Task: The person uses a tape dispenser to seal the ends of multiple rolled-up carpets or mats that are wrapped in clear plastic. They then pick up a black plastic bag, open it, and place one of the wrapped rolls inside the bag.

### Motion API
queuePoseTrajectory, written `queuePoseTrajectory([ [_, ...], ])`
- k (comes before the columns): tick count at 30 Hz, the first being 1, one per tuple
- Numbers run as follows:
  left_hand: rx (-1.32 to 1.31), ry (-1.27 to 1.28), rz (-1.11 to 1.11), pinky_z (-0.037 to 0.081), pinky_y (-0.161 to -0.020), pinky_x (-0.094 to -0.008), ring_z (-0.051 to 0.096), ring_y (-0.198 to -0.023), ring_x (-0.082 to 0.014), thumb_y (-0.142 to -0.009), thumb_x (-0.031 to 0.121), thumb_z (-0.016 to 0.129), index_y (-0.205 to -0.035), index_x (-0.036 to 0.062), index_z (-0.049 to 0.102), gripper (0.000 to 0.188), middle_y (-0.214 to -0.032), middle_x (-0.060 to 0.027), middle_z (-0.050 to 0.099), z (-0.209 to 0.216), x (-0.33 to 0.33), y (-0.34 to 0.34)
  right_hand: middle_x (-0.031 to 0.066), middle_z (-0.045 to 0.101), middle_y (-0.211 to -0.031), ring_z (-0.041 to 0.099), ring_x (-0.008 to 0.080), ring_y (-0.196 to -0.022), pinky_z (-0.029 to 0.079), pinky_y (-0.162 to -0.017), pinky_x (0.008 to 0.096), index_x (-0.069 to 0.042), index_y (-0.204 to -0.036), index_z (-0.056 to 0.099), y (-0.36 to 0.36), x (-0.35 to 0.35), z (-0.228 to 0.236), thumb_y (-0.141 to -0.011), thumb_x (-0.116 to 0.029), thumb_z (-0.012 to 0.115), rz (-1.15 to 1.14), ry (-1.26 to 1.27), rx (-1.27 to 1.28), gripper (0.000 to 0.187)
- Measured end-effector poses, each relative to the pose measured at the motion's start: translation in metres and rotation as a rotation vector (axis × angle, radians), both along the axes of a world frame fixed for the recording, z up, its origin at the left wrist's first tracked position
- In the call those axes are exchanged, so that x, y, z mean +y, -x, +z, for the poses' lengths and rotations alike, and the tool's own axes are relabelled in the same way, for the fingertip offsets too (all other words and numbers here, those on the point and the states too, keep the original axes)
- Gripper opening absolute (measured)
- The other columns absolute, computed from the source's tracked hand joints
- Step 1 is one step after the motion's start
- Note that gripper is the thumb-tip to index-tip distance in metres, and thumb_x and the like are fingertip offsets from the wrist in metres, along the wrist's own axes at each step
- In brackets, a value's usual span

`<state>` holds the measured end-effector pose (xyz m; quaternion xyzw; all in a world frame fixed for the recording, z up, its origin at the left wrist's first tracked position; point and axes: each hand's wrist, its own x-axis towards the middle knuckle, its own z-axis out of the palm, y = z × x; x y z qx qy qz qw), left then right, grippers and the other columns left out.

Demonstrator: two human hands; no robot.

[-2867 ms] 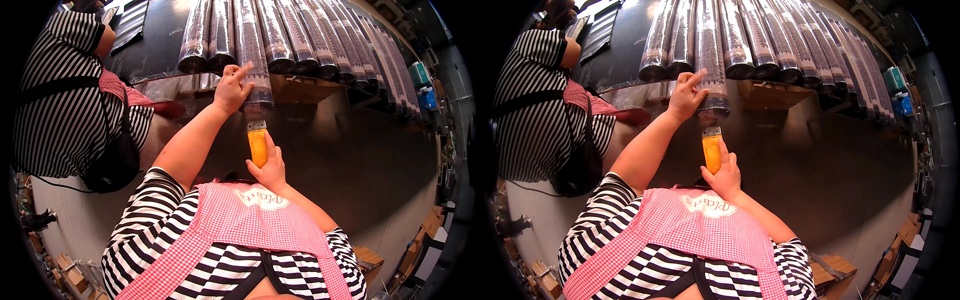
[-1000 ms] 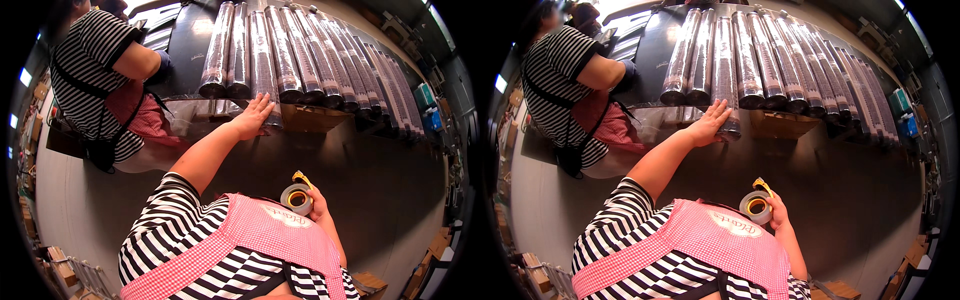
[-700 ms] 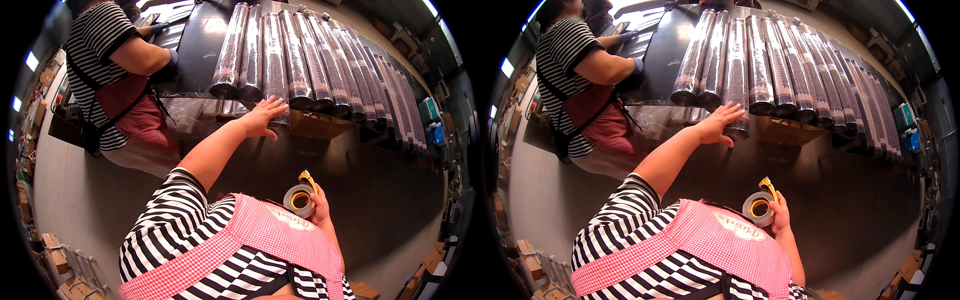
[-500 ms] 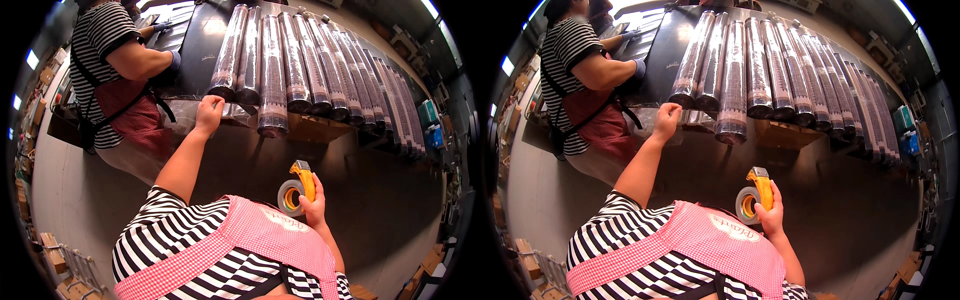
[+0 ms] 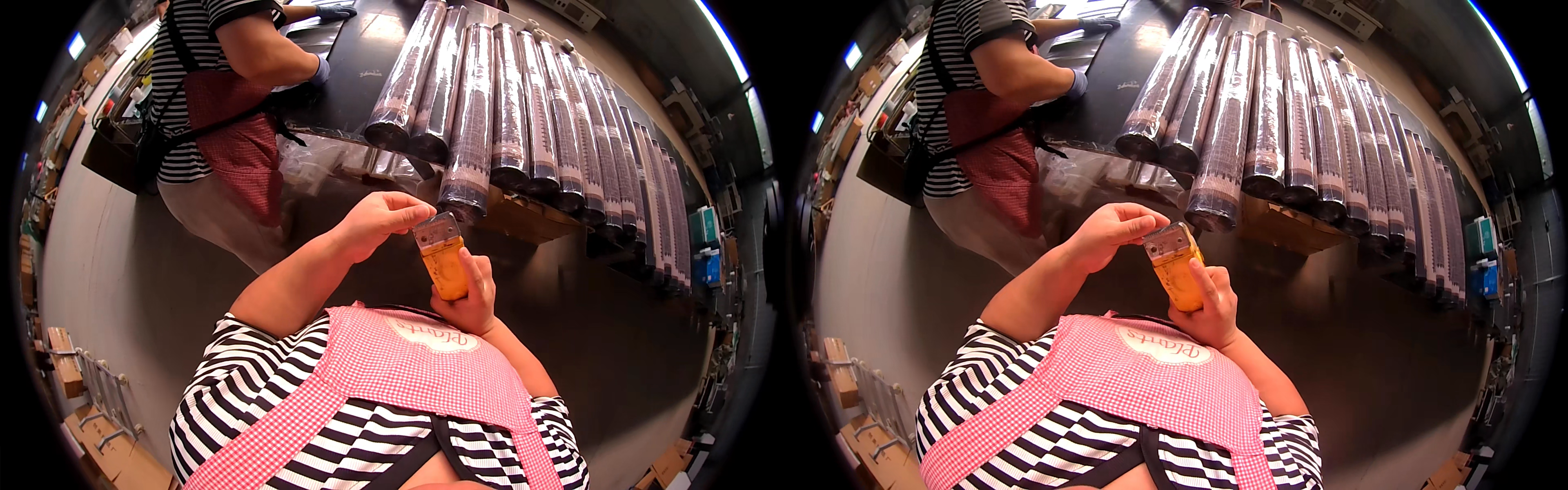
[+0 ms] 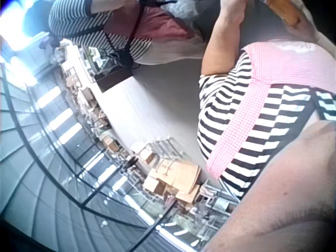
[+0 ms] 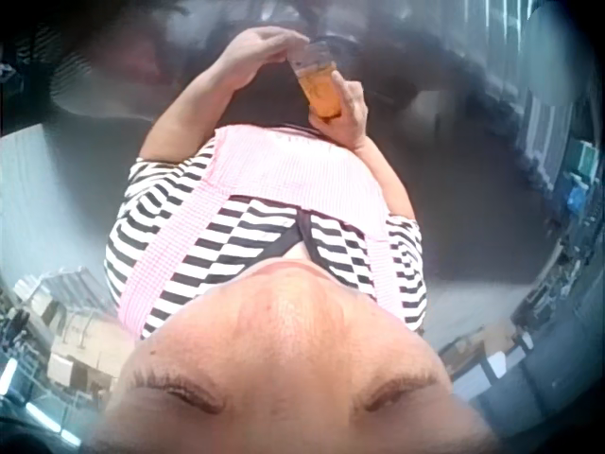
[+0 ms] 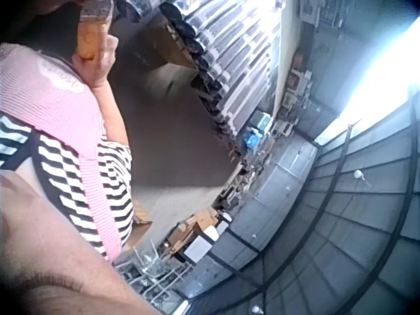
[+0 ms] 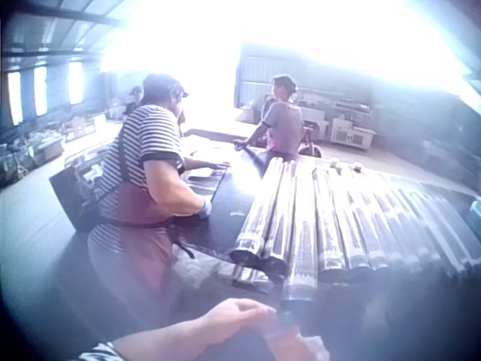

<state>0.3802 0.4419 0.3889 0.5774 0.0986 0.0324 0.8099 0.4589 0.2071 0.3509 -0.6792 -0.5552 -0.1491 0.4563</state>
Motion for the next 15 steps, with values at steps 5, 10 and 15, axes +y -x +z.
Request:
queuePoseTrajectory([
  [5, -0.03, -0.009, 0.096, 0.046, -0.082, -0.026, 0.061, -0.091, -0.0079, -0.09, 0.029, 0.077, -0.108, 0.0027, 0.073, 0.032, -0.101, -0.0031, 0.072, 0.002, 0.0, 0.0, 0.0144, 0.055, -0.098, 0.058, 0.0292, -0.08, 0.051, -0.065, 0.0377, -0.005, -0.149, 0.039, -0.009, 0.016, -0.011, -0.062, -0.005, 0.083, 0.052, 0.017, 0.014, 0.098],
  [10, 0.132, 0.03, 0.157, 0.052, -0.087, -0.0296, 0.067, -0.093, -0.0132, -0.093, 0.015, 0.071, -0.104, 0.0013, 0.072, 0.018, -0.1, -0.0058, 0.072, -0.004, 0.035, -0.011, 0.0142, 0.057, -0.102, 0.061, 0.0304, -0.086, 0.056, -0.066, 0.0381, -0.01, -0.148, 0.043, -0.011, 0.045, -0.024, -0.064, -0.01, 0.086, 0.086, -0.023, 0.134, 0.095],
  [15, 0.103, -0.597, 0.153, 0.052, -0.076, -0.0274, 0.065, -0.082, -0.0104, -0.09, 0.012, 0.072, -0.093, -0.0009, 0.074, 0.014, -0.088, -0.0053, 0.073, 0.001, 0.082, -0.062, 0.0214, 0.049, -0.131, 0.057, 0.0372, -0.115, 0.049, -0.096, 0.0431, -0.009, -0.158, 0.022, -0.001, 0.083, -0.031, -0.074, -0.015, 0.083, 0.083, 0.08, 0.494, 0.104],
])
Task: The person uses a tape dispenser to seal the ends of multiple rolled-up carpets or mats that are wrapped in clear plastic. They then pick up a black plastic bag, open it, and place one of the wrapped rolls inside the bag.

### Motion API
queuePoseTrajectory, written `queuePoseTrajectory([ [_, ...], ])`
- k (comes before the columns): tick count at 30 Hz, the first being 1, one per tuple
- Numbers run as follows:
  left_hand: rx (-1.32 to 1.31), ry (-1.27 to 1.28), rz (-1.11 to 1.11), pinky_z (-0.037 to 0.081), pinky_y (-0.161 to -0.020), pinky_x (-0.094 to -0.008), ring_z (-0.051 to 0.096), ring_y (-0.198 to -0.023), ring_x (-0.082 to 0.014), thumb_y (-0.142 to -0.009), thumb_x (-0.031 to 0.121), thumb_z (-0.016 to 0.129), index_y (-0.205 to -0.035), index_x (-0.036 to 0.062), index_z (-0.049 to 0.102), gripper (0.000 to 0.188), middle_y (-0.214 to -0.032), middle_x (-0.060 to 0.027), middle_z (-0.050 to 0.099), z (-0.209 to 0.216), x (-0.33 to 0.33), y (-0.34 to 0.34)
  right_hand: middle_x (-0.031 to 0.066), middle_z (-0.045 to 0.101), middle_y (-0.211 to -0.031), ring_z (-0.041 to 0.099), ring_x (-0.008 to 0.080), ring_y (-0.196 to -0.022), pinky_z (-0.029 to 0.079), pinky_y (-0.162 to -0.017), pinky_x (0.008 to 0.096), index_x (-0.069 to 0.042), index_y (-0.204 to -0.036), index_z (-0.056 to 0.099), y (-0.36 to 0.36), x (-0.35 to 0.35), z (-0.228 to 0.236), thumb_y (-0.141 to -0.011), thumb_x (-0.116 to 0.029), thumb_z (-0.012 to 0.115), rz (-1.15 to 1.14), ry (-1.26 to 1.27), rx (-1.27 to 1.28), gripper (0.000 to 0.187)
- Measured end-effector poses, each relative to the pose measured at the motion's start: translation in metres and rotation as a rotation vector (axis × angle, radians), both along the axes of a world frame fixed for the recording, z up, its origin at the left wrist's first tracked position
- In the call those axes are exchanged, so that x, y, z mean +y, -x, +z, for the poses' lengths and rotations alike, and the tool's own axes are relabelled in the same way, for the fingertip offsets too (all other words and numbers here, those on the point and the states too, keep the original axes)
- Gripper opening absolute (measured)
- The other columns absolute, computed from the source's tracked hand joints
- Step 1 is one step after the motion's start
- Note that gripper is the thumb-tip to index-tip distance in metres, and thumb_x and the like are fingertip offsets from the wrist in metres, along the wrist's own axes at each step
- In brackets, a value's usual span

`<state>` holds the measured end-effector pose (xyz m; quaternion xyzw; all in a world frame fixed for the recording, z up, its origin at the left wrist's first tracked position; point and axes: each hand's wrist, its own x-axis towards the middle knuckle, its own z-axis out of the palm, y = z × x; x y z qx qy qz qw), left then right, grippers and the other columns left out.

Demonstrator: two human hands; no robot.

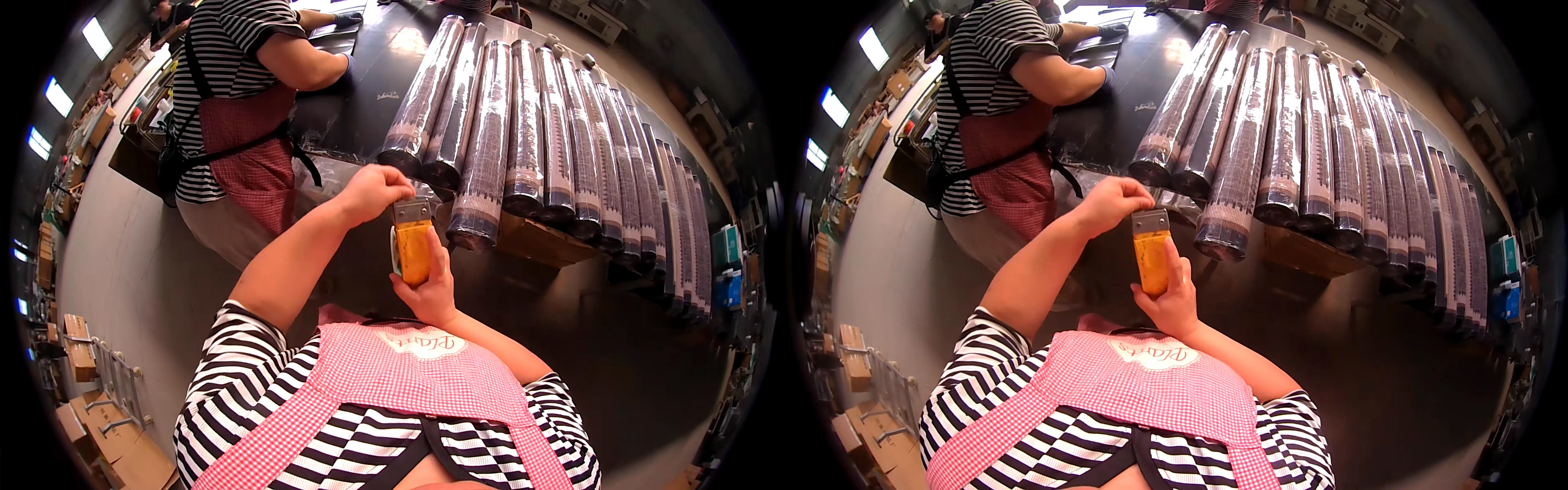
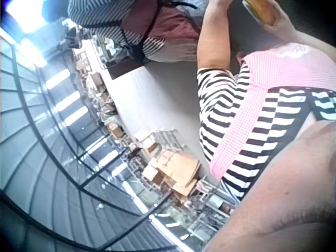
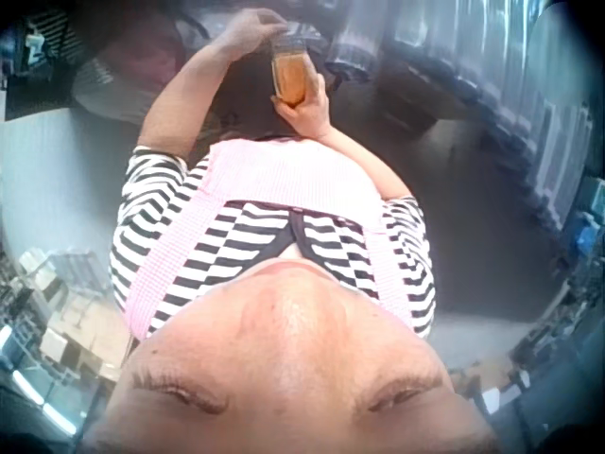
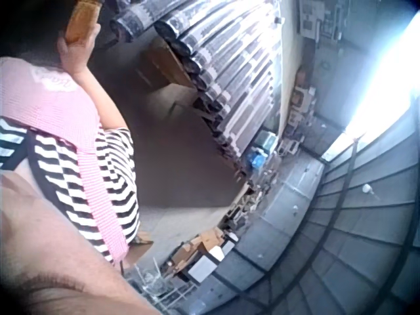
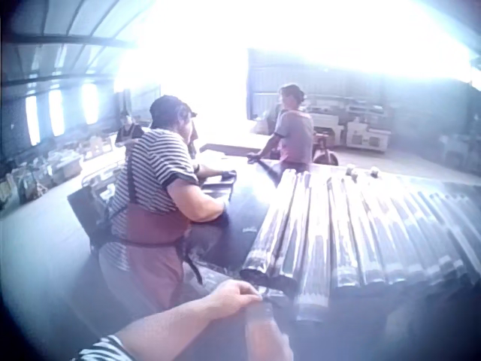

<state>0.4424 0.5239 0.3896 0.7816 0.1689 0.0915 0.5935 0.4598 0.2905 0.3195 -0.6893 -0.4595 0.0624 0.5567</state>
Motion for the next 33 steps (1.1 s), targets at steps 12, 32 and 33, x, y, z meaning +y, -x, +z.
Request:
queuePoseTrajectory([
  [12, 0.123, -0.783, -0.023, 0.052, -0.091, -0.0351, 0.066, -0.109, -0.0263, -0.084, 0.028, 0.077, -0.105, 0.0146, 0.078, 0.024, -0.111, -0.0103, 0.07, -0.02, 0.114, -0.121, 0.0227, 0.049, -0.126, 0.059, 0.0394, -0.11, 0.051, -0.095, 0.0449, -0.021, -0.158, 0.017, 0.038, 0.072, -0.021, -0.08, -0.028, 0.079, -0.233, 0.352, 0.292, 0.1],
  [32, 0.087, -1.379, -0.414, 0.023, -0.123, -0.0419, 0.023, -0.15, -0.038, -0.073, 0.032, 0.085, -0.155, 0.0085, 0.031, 0.101, -0.163, -0.0207, 0.023, -0.04, 0.121, -0.116, 0.0055, 0.073, -0.099, 0.072, 0.0198, -0.083, 0.059, -0.079, 0.0402, -0.011, -0.112, 0.068, -0.117, 0.179, 0.025, -0.089, -0.031, 0.063, -0.048, 0.607, 1.287, 0.031],
  [33, 0.056, -1.387, -0.391, 0.025, -0.122, -0.0425, 0.027, -0.149, -0.0381, -0.072, 0.032, 0.085, -0.155, 0.0086, 0.033, 0.1, -0.162, -0.0212, 0.026, -0.045, 0.119, -0.119, 0.005, 0.073, -0.099, 0.072, 0.0196, -0.084, 0.059, -0.079, 0.0399, -0.011, -0.112, 0.068, -0.112, 0.175, 0.015, -0.088, -0.03, 0.063, -0.063, 0.616, 1.249, 0.031],
])
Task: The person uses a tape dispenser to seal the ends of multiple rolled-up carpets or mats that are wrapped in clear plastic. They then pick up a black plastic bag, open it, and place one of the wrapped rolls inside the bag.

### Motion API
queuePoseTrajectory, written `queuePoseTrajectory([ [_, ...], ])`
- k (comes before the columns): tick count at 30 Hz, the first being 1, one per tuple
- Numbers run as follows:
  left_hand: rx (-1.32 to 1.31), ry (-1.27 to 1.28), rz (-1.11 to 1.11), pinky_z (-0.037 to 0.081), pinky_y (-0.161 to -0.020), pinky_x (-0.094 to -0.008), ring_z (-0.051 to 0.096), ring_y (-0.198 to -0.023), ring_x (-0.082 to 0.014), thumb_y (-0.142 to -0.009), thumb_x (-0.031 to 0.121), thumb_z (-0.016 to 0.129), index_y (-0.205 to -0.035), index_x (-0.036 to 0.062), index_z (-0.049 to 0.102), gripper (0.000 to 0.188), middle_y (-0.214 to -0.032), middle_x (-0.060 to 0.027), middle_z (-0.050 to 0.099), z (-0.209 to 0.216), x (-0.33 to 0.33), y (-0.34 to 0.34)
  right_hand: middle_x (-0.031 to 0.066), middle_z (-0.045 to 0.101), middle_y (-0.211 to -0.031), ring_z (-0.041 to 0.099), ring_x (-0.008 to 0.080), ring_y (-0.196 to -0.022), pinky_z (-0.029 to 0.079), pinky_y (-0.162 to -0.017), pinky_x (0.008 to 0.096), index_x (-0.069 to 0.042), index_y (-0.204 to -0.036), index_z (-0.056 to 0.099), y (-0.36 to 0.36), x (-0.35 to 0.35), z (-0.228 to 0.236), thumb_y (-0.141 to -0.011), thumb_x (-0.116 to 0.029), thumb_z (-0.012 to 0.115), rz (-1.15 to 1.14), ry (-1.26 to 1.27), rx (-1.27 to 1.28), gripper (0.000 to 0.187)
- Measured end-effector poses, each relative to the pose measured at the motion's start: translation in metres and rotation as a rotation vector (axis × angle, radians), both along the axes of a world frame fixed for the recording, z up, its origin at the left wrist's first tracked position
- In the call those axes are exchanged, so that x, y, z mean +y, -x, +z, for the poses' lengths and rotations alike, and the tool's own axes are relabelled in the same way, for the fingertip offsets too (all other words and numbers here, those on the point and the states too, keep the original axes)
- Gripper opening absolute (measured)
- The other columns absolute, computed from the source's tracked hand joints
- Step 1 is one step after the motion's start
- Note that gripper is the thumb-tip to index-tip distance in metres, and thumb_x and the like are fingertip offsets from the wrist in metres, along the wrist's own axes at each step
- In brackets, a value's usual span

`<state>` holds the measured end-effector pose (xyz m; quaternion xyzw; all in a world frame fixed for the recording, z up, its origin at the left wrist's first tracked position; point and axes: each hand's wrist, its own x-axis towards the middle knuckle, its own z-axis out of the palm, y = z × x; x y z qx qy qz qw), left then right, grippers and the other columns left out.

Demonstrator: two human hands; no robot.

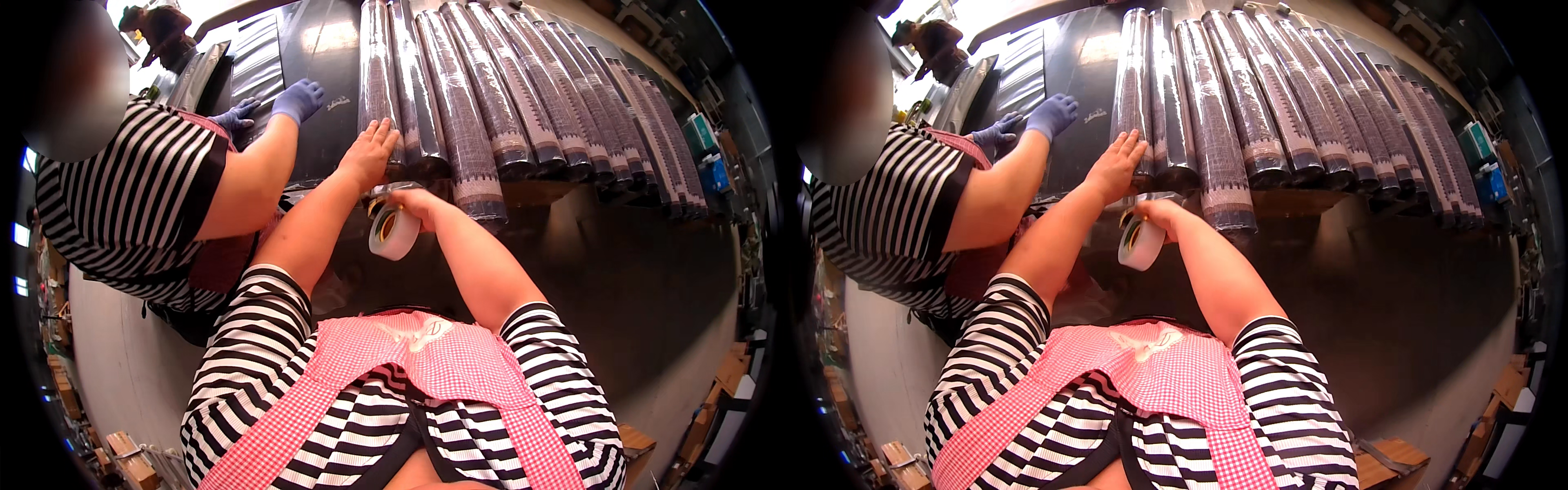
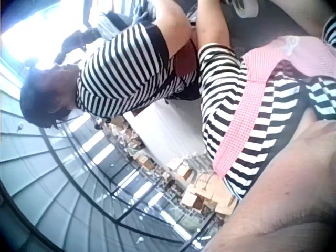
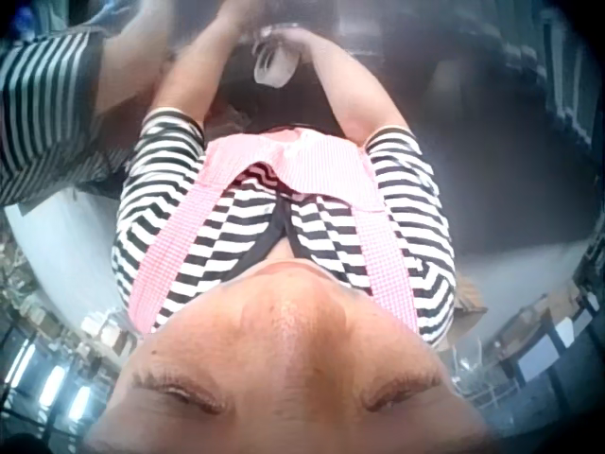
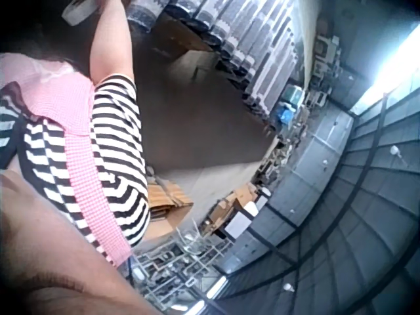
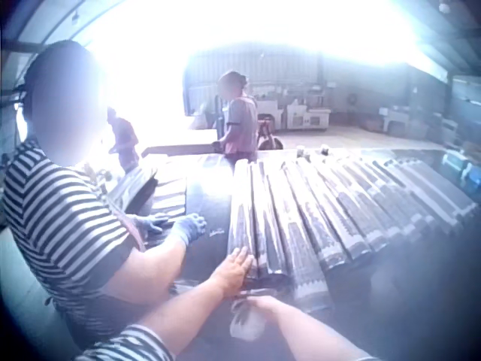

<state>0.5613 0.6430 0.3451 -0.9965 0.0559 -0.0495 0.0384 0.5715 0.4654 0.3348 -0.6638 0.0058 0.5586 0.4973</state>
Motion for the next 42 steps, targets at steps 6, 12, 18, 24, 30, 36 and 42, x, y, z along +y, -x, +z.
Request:
queuePoseTrajectory([
  [6, -0.288, -0.094, -0.02, 0.033, -0.115, -0.0484, 0.042, -0.137, -0.0395, -0.074, 0.026, 0.079, -0.148, 0.0143, 0.042, 0.084, -0.154, -0.0213, 0.038, -0.031, -0.02, 0.013, 0.0042, 0.066, -0.091, 0.064, 0.0188, -0.087, 0.05, -0.08, 0.0351, -0.006, -0.097, 0.072, 0.06, -0.057, -0.096, -0.087, -0.032, 0.068, 0.068, -0.074, -0.046, 0.028],
  [12, -0.428, -0.134, 0.001, 0.034, -0.114, -0.0519, 0.039, -0.139, -0.0426, -0.08, 0.026, 0.074, -0.144, 0.0158, 0.045, 0.071, -0.154, -0.0228, 0.036, -0.059, -0.016, 0.015, 0.0165, 0.059, -0.133, 0.058, 0.0238, -0.12, 0.047, -0.102, 0.035, 0.002, -0.15, 0.04, 0.085, -0.154, -0.12, -0.09, -0.025, 0.069, -0.116, -0.155, 0.01, 0.072],
  [18, -0.186, 0.335, 0.037, 0.024, -0.118, -0.0561, 0.033, -0.144, -0.0425, -0.075, 0.032, 0.083, -0.15, 0.017, 0.041, 0.087, -0.157, -0.0208, 0.034, 0.019, -0.115, 0.065, 0.0124, 0.065, -0.121, 0.065, 0.0225, -0.109, 0.052, -0.097, 0.0372, 0.001, -0.14, 0.048, 0.091, -0.285, -0.101, -0.092, -0.015, 0.057, -0.557, -0.495, 0.116, 0.051],
  [24, 0.002, 0.74, -0.264, 0.038, -0.112, -0.05, 0.046, -0.134, -0.0395, -0.082, 0.027, 0.079, -0.125, 0.0109, 0.065, 0.048, -0.139, -0.0134, 0.057, 0.015, -0.214, 0.097, 0.0103, 0.064, -0.117, 0.065, 0.0136, -0.087, 0.056, -0.073, 0.0239, 0.0, -0.144, 0.042, 0.099, -0.373, -0.046, -0.087, -0.017, 0.059, -0.82, -0.538, -0.165, 0.062],
  [30, -0.022, 0.859, -0.047, 0.047, -0.102, -0.0401, 0.056, -0.118, -0.0329, -0.089, 0.027, 0.071, -0.115, 0.008, 0.068, 0.032, -0.126, -0.0115, 0.063, 0.042, -0.259, 0.062, 0.0127, 0.048, -0.142, 0.051, 0.0206, -0.128, 0.043, -0.109, 0.0332, -0.002, -0.154, 0.028, 0.094, -0.398, 0.016, -0.085, -0.015, 0.063, -0.784, -0.656, -0.544, 0.079],
  [36, -0.019, 0.531, -0.102, 0.04, -0.109, -0.046, 0.051, -0.126, -0.0349, -0.085, 0.032, 0.075, -0.119, 0.0131, 0.068, 0.04, -0.135, -0.0104, 0.058, 0.03, -0.262, 0.035, 0.0129, 0.048, -0.142, 0.051, 0.0213, -0.129, 0.04, -0.112, 0.0345, -0.002, -0.155, 0.027, 0.077, -0.427, 0.015, -0.082, -0.013, 0.061, -0.72, -0.644, -0.624, 0.081],
  [42, -0.031, 0.069, -0.235, 0.021, -0.118, -0.0602, 0.03, -0.147, -0.0307, -0.071, 0.031, 0.084, -0.123, 0.0253, 0.064, 0.055, -0.147, -0.0044, 0.048, -0.011, -0.238, 0.022, 0.0124, 0.05, -0.14, 0.053, 0.0203, -0.126, 0.041, -0.111, 0.0336, -0.001, -0.154, 0.028, 0.067, -0.449, 0.004, -0.081, -0.013, 0.063, -0.748, -0.592, -0.567, 0.082],
])
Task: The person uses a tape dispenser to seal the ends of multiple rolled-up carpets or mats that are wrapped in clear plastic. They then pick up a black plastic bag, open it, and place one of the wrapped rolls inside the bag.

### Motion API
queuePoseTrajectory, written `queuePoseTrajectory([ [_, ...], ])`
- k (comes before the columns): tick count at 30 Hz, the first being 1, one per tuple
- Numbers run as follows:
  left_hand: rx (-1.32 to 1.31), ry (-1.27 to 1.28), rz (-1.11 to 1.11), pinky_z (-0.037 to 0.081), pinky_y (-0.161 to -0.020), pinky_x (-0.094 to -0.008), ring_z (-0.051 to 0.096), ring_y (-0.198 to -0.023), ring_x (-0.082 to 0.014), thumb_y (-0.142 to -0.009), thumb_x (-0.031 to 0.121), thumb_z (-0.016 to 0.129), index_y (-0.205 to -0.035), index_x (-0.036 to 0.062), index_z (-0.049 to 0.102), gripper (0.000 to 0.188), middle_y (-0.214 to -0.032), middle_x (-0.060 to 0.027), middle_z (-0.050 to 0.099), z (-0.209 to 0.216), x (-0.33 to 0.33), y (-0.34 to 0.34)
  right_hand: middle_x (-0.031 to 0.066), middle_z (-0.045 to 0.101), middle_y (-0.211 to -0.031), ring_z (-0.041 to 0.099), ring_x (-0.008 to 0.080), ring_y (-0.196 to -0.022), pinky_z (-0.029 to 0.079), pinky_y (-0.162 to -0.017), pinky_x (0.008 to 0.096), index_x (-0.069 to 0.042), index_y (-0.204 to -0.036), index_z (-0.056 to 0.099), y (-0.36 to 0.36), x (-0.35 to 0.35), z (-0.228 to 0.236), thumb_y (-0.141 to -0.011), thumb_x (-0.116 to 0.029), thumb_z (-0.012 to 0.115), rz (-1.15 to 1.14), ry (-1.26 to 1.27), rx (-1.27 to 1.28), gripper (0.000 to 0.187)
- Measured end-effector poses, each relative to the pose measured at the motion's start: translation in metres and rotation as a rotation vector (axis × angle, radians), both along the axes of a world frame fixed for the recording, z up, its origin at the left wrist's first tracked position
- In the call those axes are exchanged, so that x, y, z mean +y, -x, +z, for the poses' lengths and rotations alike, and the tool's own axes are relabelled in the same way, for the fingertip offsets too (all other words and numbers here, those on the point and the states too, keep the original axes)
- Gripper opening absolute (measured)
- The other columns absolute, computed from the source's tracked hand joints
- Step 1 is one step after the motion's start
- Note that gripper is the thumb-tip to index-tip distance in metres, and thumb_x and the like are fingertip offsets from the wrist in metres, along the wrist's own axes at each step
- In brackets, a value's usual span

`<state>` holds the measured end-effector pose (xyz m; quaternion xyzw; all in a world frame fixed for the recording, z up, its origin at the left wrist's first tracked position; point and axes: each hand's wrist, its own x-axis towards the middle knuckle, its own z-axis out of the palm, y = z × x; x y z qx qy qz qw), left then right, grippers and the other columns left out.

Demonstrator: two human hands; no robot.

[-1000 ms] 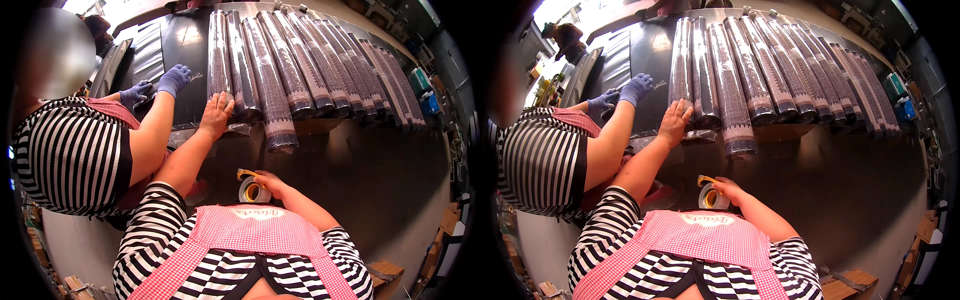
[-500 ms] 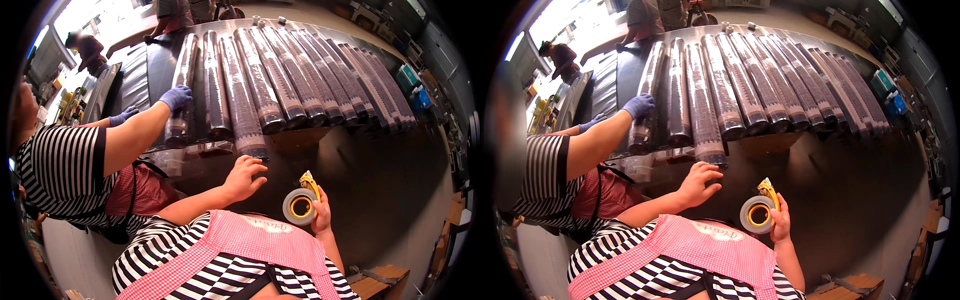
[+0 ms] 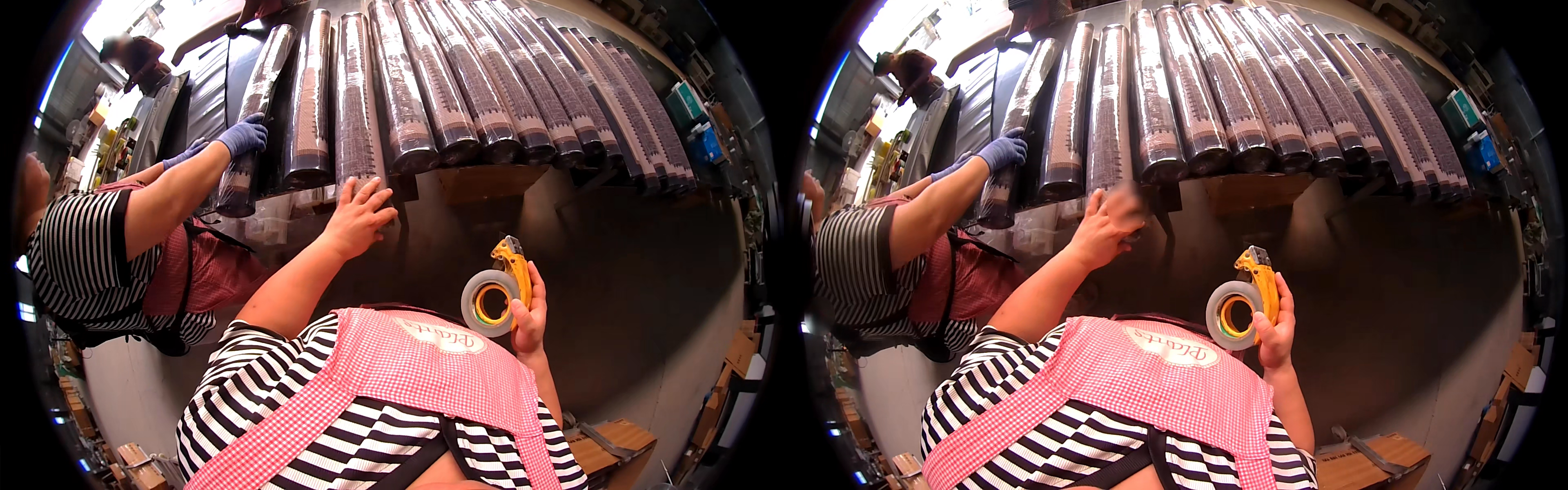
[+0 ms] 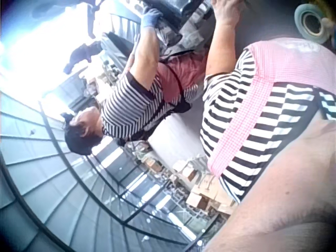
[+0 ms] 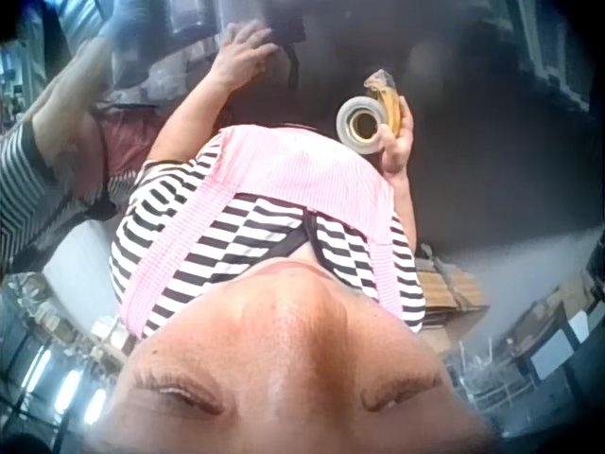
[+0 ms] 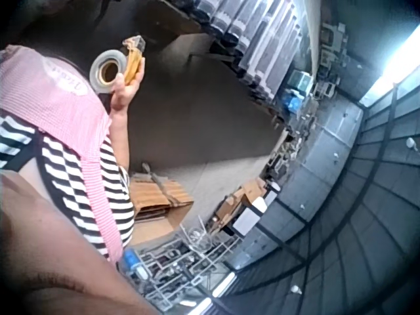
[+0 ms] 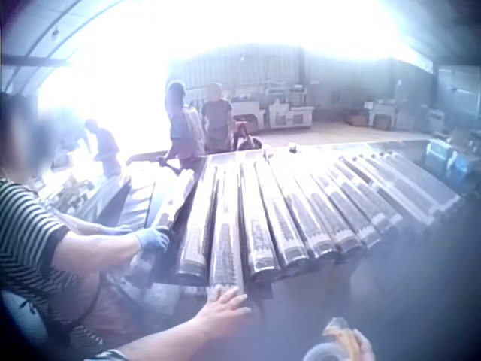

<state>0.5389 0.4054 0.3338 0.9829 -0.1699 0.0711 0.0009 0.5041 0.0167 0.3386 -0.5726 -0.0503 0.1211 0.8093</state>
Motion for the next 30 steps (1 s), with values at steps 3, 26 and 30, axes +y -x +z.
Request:
queuePoseTrajectory([
  [3, -0.056, 0.027, 0.053, 0.029, -0.113, -0.0611, 0.033, -0.145, -0.0321, -0.068, 0.023, 0.085, -0.122, 0.022, 0.064, 0.058, -0.145, -0.0056, 0.049, 0.0, 0.031, 0.0, 0.0125, 0.05, -0.14, 0.052, 0.0207, -0.127, 0.04, -0.112, 0.034, -0.001, -0.154, 0.028, -0.006, -0.004, -0.007, -0.081, -0.013, 0.063, 0.011, -0.004, -0.003, 0.082],
  [26, 0.474, 0.916, 0.114, 0.051, -0.09, -0.0376, 0.066, -0.101, -0.0258, -0.093, 0.037, 0.068, -0.115, 0.006, 0.069, 0.038, -0.117, -0.0112, 0.068, 0.047, 0.019, -0.088, 0.0128, 0.049, -0.143, 0.051, 0.0225, -0.131, 0.039, -0.113, 0.0359, -0.001, -0.154, 0.028, -0.061, 0.057, 0.023, -0.08, -0.003, 0.064, -0.048, 0.205, -0.158, 0.082],
  [30, 1.179, 1.519, 0.194, 0.052, -0.088, -0.0363, 0.065, -0.099, -0.0187, -0.101, 0.061, 0.047, -0.117, 0.0009, 0.069, 0.066, -0.113, -0.011, 0.07, 0.046, -0.033, -0.111, 0.0144, 0.053, -0.138, 0.056, 0.0242, -0.124, 0.044, -0.108, 0.0365, -0.002, -0.153, 0.032, -0.069, 0.069, 0.046, -0.075, -0.002, 0.067, -0.113, 0.387, -0.453, 0.086],
])
